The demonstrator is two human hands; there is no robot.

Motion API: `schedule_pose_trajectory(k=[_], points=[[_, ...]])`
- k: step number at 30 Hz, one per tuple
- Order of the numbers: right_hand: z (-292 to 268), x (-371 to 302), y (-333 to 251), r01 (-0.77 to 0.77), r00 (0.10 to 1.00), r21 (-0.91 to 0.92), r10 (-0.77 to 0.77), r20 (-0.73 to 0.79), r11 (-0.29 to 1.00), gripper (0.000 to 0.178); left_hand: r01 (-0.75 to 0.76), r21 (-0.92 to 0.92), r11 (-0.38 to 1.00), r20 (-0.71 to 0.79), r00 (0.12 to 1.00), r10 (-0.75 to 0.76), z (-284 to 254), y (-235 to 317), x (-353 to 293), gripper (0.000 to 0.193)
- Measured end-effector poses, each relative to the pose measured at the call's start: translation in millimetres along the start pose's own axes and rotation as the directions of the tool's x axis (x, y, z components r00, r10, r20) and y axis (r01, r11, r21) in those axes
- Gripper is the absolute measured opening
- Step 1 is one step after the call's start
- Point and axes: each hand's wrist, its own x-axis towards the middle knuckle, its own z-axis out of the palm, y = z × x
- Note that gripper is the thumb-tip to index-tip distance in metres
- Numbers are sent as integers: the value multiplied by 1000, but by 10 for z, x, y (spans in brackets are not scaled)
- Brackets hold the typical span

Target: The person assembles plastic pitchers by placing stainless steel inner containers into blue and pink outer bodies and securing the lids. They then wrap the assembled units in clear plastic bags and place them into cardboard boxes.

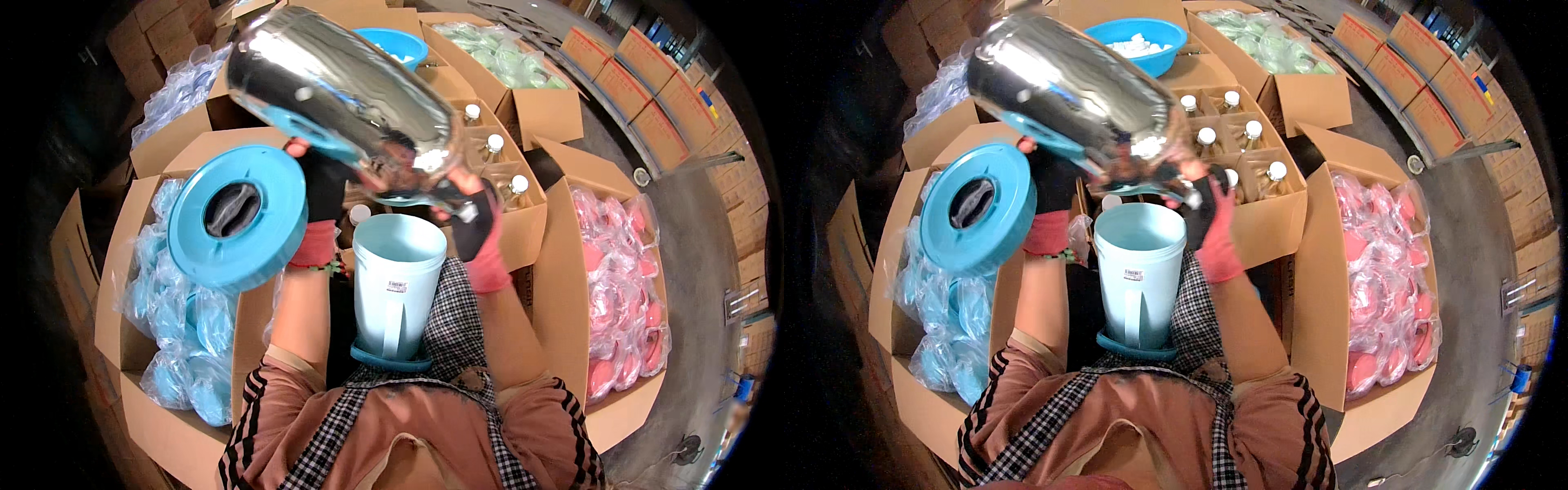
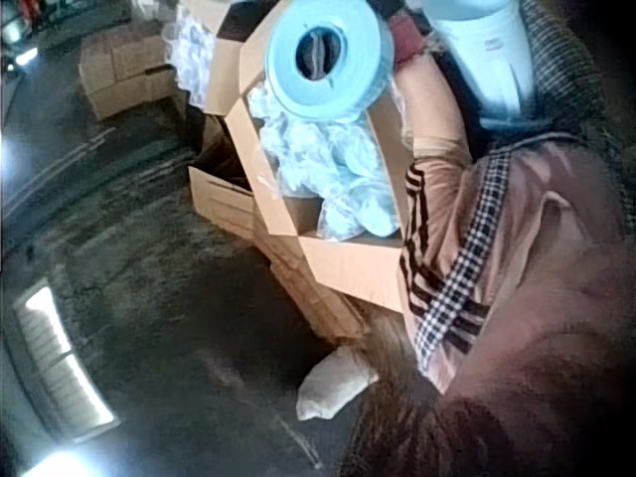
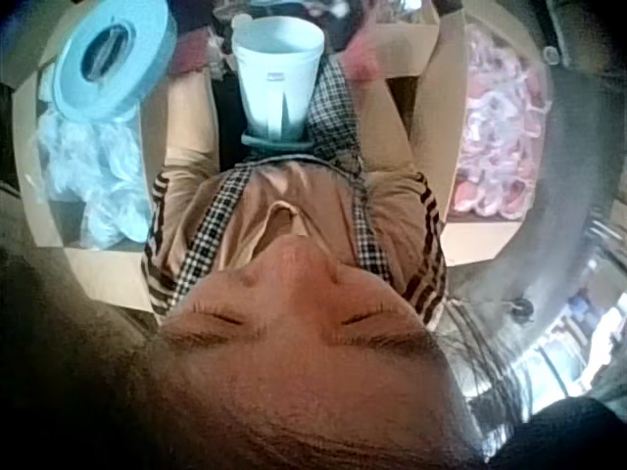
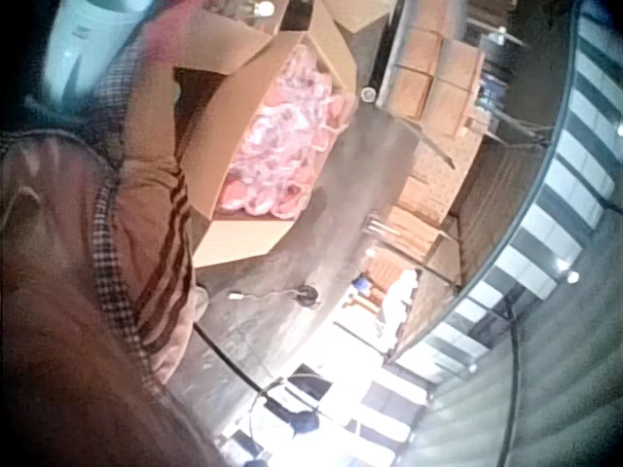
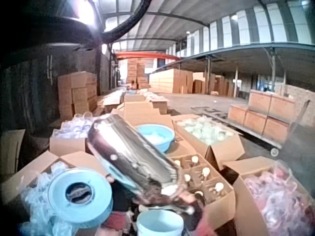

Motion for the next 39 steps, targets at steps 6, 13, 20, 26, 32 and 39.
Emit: schedule_pose_trajectory(k=[6,13,20,26,32,39], points=[[266,89,230,-89,892,-171,155,425,981,63,-137,-238,961,-30,991,134,-654,-146,49,20],[-181,280,672,-38,960,-289,116,256,957,67,11,-246,969,76,997,7,-448,-369,-116,32],[-57,252,541,-201,971,212,167,169,956,81,424,-751,507,326,905,-274,-572,-330,-322,37],[-61,305,319,-209,926,-316,291,242,926,76,442,-780,444,269,876,-400,-597,-251,-435,35],[-207,189,189,-259,845,-234,337,416,937,65,492,-522,697,426,858,-287,-523,-397,-298,40],[-139,284,451,-218,969,-216,238,73,952,71,641,-583,499,450,766,-458,-327,12,-698,42]])
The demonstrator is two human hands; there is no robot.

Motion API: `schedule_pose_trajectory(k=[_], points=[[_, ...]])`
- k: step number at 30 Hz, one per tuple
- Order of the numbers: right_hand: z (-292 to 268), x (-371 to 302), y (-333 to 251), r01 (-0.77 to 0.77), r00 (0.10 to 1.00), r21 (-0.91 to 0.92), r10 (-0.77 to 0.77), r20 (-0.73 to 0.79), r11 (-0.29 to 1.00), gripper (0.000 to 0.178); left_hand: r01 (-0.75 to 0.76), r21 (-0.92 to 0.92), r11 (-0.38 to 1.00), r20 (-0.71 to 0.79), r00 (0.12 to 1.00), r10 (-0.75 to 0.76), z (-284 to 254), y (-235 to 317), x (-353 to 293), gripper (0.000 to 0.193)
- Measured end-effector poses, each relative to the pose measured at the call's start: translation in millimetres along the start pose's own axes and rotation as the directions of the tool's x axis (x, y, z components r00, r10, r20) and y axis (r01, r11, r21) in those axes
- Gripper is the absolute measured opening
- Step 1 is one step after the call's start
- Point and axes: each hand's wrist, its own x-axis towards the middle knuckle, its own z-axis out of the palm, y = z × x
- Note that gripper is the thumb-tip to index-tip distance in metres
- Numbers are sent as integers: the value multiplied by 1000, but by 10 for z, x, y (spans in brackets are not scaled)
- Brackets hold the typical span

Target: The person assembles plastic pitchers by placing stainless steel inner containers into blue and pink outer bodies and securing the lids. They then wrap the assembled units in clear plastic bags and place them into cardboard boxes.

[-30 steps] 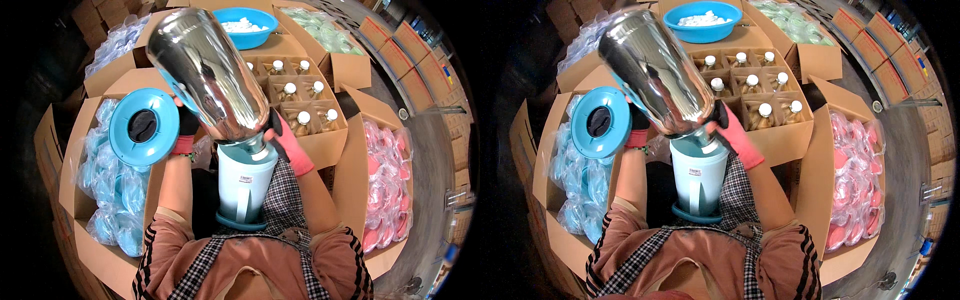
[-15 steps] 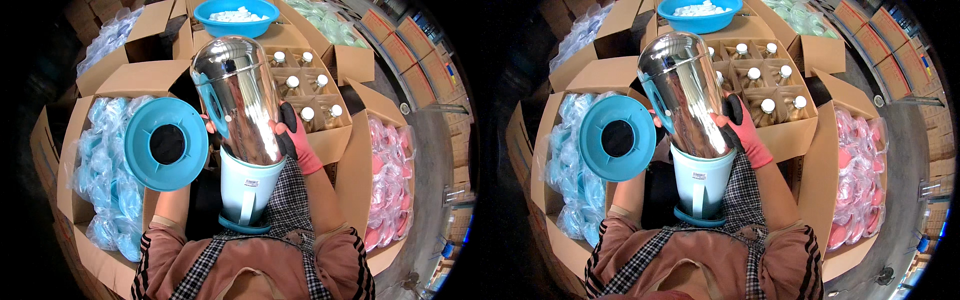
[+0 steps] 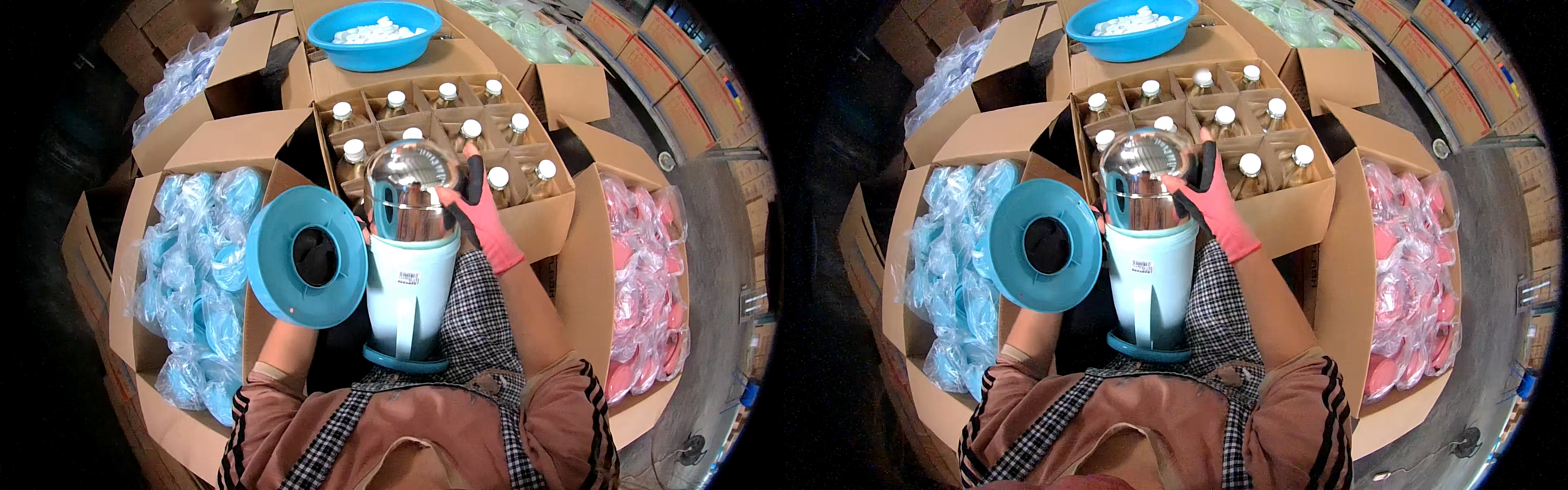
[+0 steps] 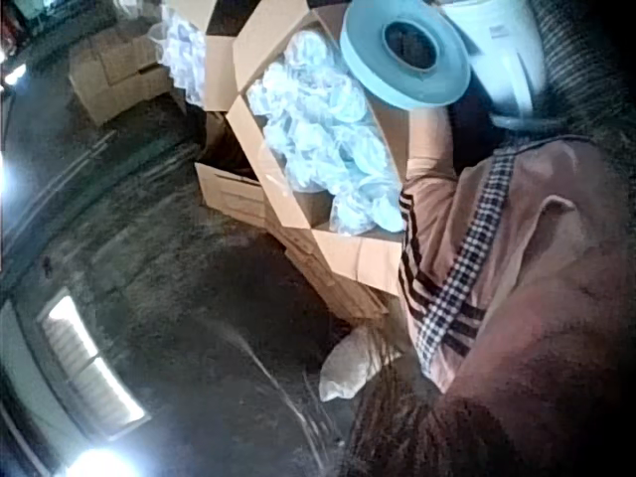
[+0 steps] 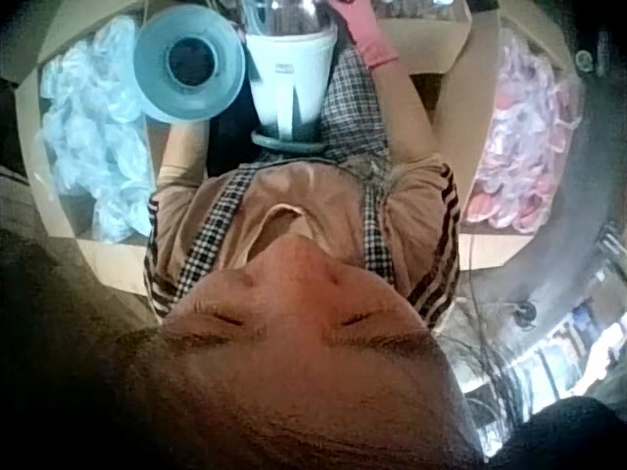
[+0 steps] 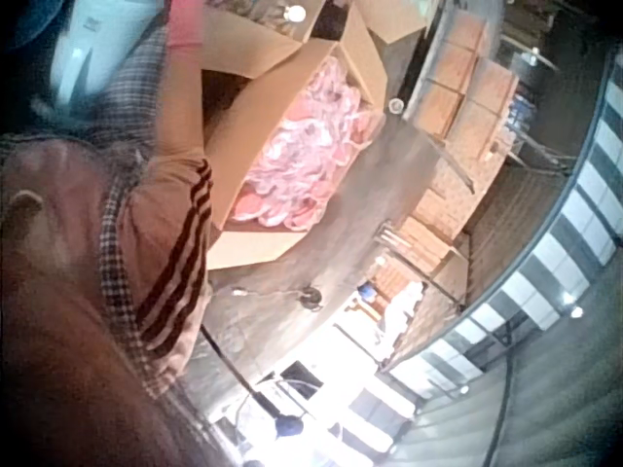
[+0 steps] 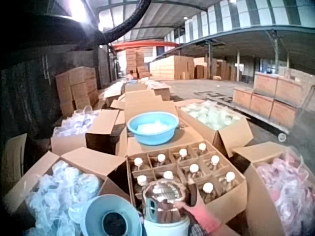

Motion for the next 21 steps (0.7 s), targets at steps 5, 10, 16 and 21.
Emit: schedule_pose_trajectory(k=[5,10,16,21], points=[[-67,-44,-111,130,890,-560,153,429,819,49,-278,209,938,38,960,276,-105,-138,-81,39],[118,167,-225,237,622,-800,546,561,552,36,-229,139,963,72,973,221,140,-153,-110,40],[141,111,-221,182,678,-681,411,609,710,42,-222,416,882,-108,951,290,167,-125,-114,46],[175,164,-400,-303,932,350,198,304,886,74,-401,820,408,-71,636,768,350,200,570,28]])
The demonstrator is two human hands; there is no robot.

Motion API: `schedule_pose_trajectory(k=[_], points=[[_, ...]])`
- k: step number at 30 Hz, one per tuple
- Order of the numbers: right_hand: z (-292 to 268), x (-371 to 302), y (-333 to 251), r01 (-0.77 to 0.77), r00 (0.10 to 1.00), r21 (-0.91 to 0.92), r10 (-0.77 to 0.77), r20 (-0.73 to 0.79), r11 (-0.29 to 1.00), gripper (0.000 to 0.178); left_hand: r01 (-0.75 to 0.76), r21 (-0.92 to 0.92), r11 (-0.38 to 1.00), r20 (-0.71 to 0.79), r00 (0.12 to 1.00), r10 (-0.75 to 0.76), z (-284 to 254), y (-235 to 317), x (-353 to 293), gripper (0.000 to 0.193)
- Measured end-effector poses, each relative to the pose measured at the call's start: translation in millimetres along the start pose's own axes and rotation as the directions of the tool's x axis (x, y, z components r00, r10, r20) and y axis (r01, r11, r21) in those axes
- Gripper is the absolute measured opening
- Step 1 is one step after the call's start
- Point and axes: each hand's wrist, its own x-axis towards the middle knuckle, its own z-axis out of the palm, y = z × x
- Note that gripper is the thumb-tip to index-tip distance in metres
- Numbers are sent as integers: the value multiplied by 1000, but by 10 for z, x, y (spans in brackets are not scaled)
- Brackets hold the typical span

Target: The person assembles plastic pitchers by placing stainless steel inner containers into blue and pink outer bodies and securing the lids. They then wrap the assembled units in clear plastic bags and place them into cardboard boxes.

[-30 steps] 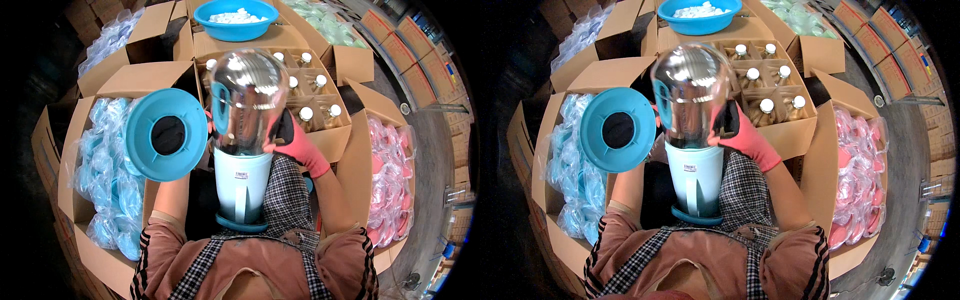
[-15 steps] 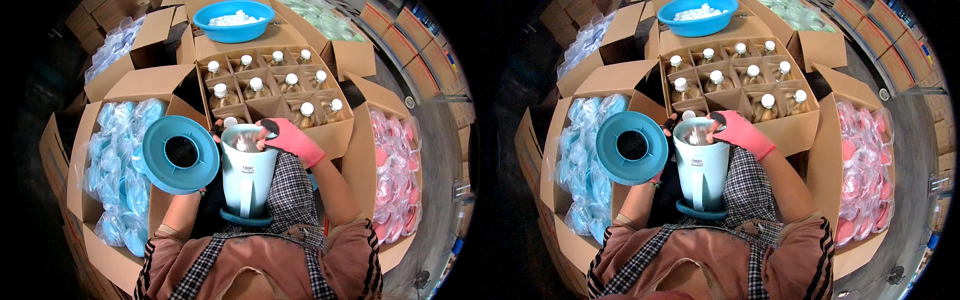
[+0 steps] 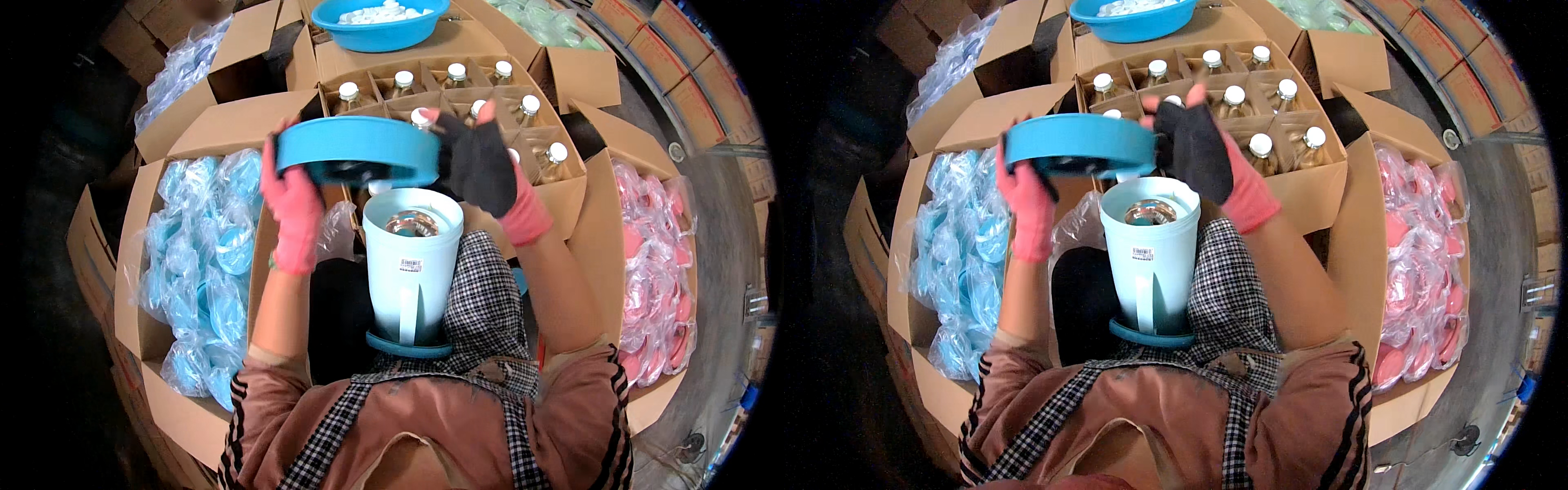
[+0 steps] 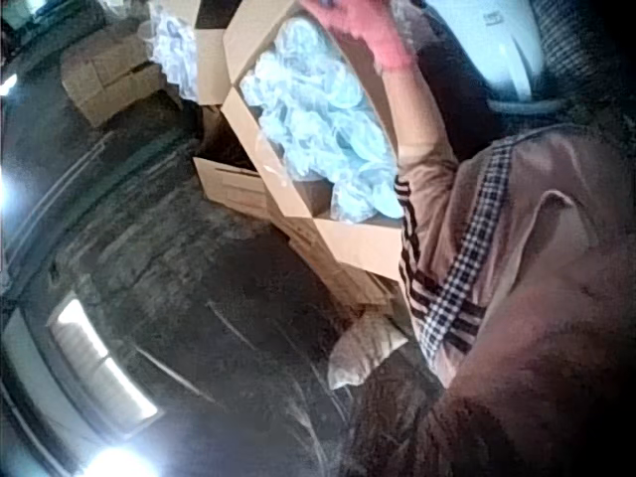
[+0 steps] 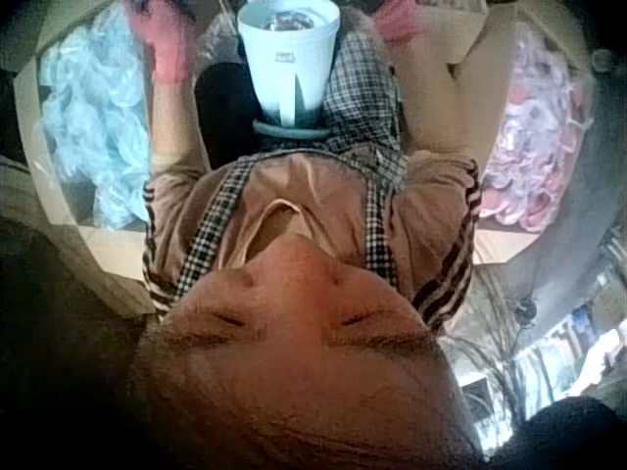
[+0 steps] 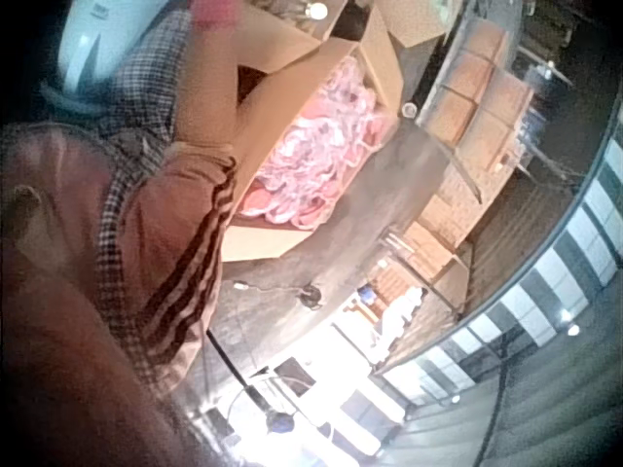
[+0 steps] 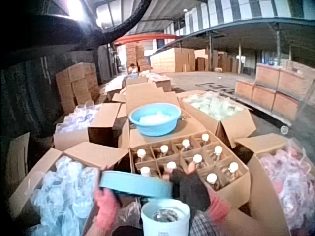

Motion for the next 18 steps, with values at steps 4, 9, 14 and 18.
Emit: schedule_pose_trajectory(k=[4,9,14,18], points=[[-354,382,116,253,931,-358,-327,-163,899,69,-157,211,965,557,830,13,48,-261,152,55],[-606,-48,592,175,951,-528,-281,-127,831,56,185,195,963,758,595,-267,-338,-597,-204,70],[-498,-287,711,308,909,-540,-410,-77,783,45,80,247,966,740,628,-241,-423,-495,-482,80],[-524,-320,664,435,872,-628,-476,115,645,40,-32,259,965,789,583,-193,-476,-432,-443,96]])
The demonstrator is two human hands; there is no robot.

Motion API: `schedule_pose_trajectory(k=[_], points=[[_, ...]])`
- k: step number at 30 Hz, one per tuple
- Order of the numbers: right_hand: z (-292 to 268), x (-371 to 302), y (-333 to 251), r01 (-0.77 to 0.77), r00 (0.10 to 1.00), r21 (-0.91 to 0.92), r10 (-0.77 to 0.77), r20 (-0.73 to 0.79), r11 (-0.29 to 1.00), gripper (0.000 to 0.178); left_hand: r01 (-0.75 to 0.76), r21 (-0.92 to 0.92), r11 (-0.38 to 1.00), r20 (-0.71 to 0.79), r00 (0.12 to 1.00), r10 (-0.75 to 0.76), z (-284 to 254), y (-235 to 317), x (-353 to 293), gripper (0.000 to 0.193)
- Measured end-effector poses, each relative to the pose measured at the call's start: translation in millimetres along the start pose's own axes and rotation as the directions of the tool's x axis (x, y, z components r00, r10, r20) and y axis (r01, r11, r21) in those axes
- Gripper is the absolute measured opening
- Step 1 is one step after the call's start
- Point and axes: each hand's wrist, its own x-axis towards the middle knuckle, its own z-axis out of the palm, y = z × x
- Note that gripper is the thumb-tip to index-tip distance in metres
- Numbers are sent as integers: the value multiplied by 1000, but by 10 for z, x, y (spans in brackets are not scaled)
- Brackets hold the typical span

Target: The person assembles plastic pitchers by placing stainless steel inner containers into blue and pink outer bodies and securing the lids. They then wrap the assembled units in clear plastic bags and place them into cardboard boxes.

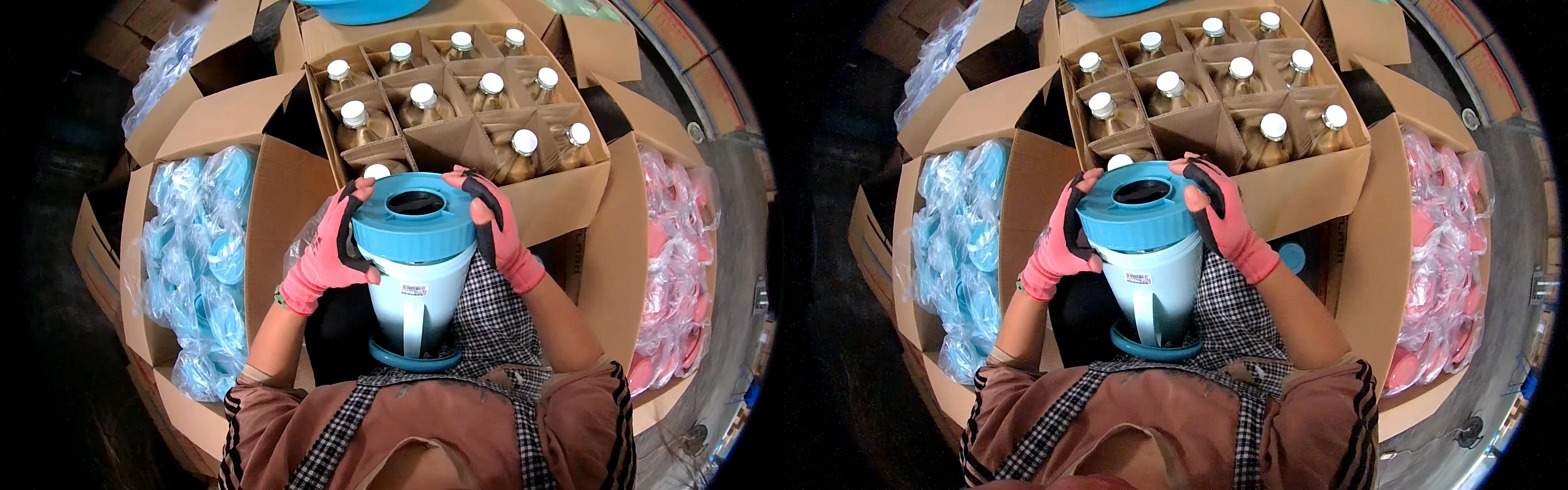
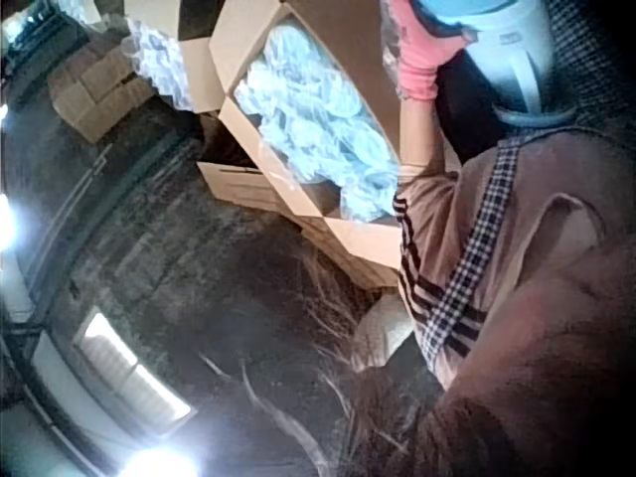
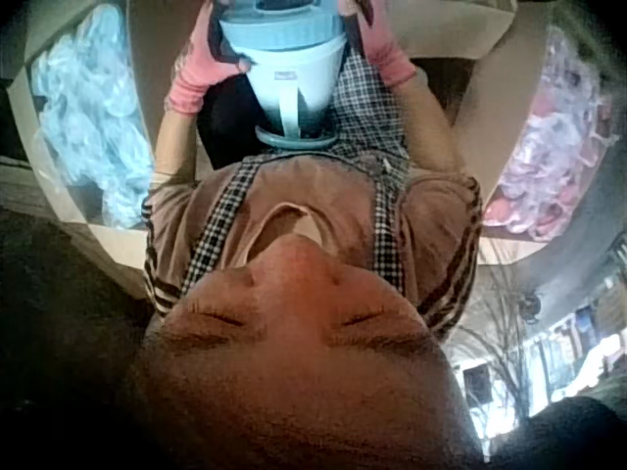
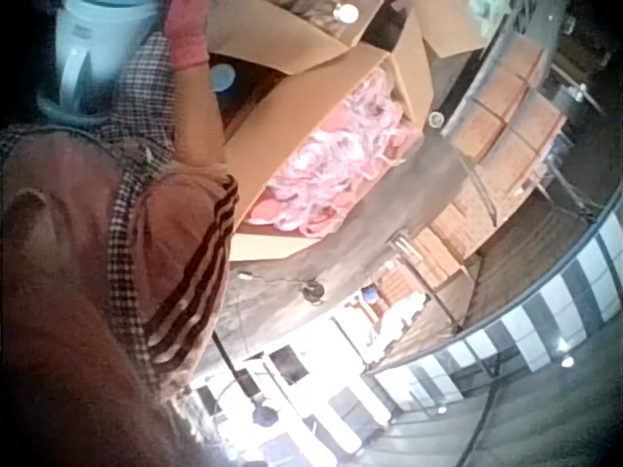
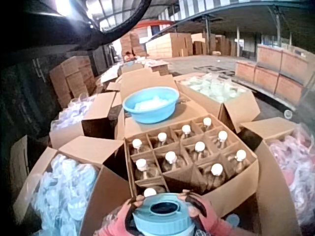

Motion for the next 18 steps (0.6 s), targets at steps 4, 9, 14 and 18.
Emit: schedule_pose_trajectory(k=[4,9,14,18], points=[[-46,25,22,65,997,-52,-63,37,997,44,-54,113,992,84,996,45,-74,40,113,96],[-105,-49,81,47,996,-59,-43,77,997,48,-159,196,968,152,980,130,-68,-16,95,98],[-200,-152,-69,150,976,-262,-102,191,953,78,-251,348,903,199,961,190,-98,145,181,102],[-303,-80,-147,256,927,-391,-109,360,884,91,-212,145,967,135,972,193,-99,123,262,79]])
